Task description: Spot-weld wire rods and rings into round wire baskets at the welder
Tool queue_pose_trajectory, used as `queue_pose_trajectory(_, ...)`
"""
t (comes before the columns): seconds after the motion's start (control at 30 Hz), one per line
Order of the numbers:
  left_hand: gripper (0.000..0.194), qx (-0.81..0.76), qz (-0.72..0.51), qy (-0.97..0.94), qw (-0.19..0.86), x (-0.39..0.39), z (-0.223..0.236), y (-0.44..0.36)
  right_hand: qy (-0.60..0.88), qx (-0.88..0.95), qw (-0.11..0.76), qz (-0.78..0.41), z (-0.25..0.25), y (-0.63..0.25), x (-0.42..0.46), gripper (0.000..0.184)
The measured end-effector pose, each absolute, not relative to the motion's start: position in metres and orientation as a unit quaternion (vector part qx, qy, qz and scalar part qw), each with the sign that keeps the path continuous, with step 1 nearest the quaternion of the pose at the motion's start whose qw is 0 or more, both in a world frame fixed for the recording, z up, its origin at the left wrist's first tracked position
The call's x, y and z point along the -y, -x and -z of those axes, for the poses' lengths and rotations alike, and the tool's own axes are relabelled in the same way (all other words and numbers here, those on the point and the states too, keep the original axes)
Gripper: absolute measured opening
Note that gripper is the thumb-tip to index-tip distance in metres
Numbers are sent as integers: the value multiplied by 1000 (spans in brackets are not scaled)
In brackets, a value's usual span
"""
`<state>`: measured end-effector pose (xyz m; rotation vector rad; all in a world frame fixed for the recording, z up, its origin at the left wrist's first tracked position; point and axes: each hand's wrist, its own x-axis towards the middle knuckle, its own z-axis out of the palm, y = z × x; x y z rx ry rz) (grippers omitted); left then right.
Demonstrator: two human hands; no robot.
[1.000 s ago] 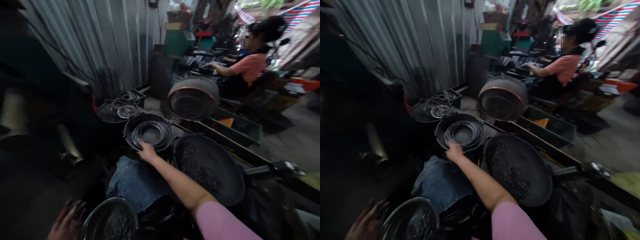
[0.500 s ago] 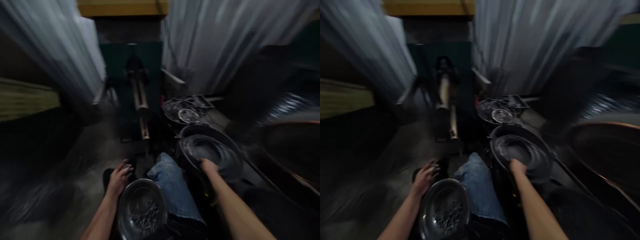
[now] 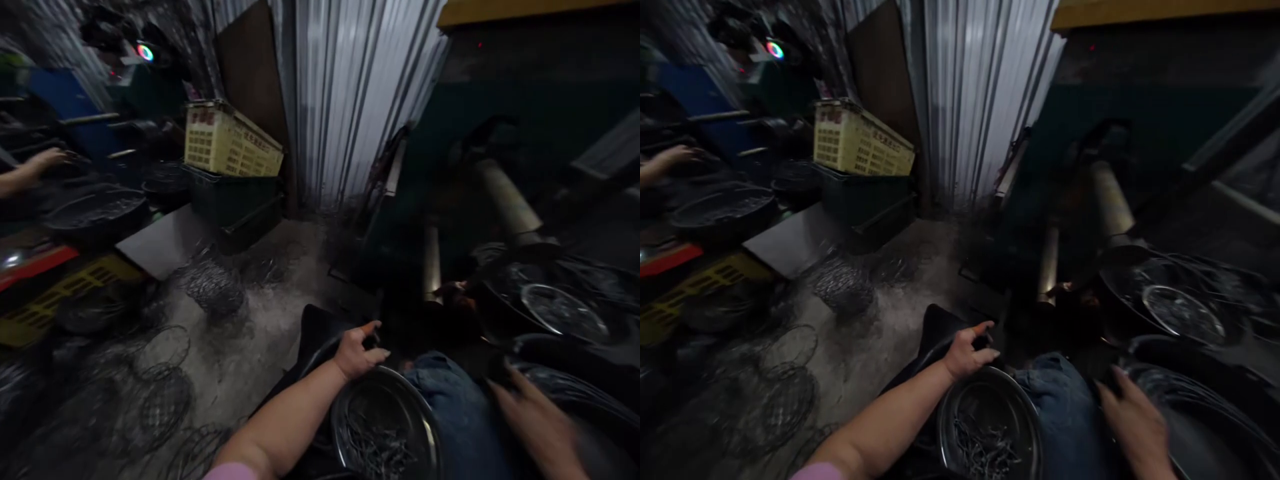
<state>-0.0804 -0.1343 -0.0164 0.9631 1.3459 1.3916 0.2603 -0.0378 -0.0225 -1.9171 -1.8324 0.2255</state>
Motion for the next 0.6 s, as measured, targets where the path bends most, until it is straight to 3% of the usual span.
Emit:
queue_pose_trajectory(0.13,45,-532,-541,-441,479,122,20,77,654,704,249,-123,4,-190,43,48)
queue_pose_trajectory(0.4,64,-569,-516,-458,446,104,23,81,617,749,184,-157,-18,-146,82,36)
queue_pose_trajectory(0.6,70,-602,-502,-433,445,94,17,74,536,792,56,-287,-28,-134,111,52)
